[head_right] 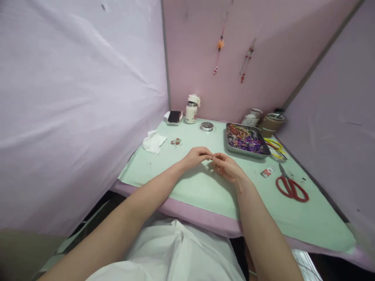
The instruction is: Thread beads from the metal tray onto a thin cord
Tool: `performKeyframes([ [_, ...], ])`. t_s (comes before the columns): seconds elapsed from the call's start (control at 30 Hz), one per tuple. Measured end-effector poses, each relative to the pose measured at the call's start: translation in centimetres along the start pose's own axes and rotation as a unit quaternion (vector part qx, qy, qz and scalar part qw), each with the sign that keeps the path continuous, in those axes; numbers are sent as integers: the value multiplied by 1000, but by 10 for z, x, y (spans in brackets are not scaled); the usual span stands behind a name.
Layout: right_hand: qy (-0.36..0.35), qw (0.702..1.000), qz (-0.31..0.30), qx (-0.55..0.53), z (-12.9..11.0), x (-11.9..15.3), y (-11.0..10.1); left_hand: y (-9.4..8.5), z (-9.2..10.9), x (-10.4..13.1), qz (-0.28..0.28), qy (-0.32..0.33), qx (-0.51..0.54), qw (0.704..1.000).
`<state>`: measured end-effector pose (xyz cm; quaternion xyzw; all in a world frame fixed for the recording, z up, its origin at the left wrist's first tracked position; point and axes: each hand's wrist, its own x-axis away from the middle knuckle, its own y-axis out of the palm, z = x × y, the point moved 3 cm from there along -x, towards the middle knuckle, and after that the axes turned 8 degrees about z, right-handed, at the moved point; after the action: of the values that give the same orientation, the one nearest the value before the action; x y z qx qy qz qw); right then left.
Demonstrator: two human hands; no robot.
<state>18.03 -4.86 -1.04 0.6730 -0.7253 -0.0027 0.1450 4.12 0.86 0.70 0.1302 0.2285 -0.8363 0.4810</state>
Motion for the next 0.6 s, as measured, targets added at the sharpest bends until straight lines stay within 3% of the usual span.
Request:
performKeyframes([
  [0.33, -117, 984, 127, 44, -4, -3, 4, -3, -1, 0, 38, 9, -41, 998],
  [0.6, -154, 978, 141, 10, -5, -11, 0, -6, -4, -4, 72, -49, -12, 996],
])
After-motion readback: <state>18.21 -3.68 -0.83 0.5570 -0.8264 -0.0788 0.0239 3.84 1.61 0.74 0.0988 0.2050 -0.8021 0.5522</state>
